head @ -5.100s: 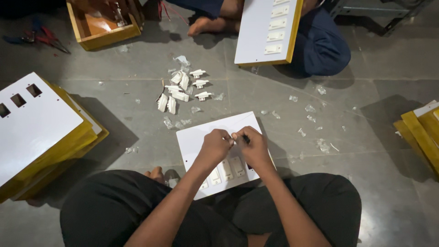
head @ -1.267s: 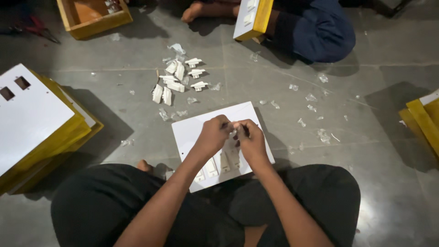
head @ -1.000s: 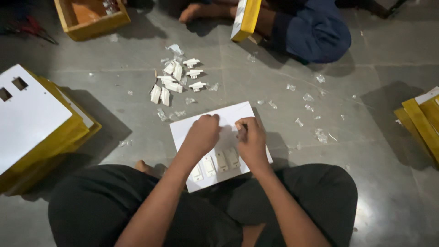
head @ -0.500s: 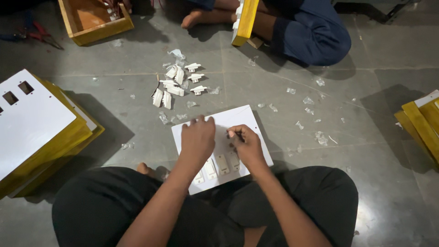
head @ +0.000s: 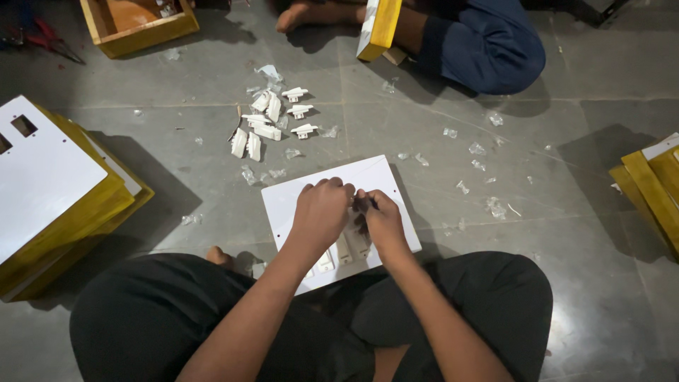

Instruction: The person sits on the floor and assembles white plastic electrical components into a white panel with rectangular cutouts. They pick up components from a pile, insert them into the panel, and occasionally flip the panel to adjust the parts from the back. The person repeats this process for multiple components.

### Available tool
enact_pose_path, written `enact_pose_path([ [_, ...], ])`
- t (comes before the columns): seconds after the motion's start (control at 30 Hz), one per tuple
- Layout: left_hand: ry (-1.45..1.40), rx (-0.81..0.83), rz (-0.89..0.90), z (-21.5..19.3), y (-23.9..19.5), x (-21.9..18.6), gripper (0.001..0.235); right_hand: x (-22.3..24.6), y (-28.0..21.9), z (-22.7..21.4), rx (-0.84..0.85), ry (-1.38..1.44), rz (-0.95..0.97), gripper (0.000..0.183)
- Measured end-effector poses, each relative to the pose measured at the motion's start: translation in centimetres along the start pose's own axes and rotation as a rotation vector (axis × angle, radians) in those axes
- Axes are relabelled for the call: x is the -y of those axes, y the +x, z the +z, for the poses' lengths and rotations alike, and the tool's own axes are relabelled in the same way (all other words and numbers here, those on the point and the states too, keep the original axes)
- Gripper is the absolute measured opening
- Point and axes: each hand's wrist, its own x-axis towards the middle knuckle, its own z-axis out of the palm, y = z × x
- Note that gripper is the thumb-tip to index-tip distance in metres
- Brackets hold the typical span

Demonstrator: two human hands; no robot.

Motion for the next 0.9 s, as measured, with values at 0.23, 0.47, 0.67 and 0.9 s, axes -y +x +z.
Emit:
enact_pose_path([
  [0.23,0.023,-0.018,0.030,-0.3,-0.1,0.1,0.009,-0.6,0.6,-0.6,0.053,0.038,0.047,0.021],
  [0.47,-0.016,-0.043,0.019,0.1,-0.2,0.4,0.012,-1.8,1.5,-1.5,0.153,0.361,0.079,0.010],
  [0.67,-0.019,-0.008,0.012,0.6,-0.3,0.6,0.006,-3.4,2.4,-1.9,0.130,0.182,-0.040,0.010],
  [0.9,-0.168,0.027,-0.049,2.6,-0.3,1.3,0.008,-3.4,2.4,-2.9,0.099,0.120,-0.181,0.011],
])
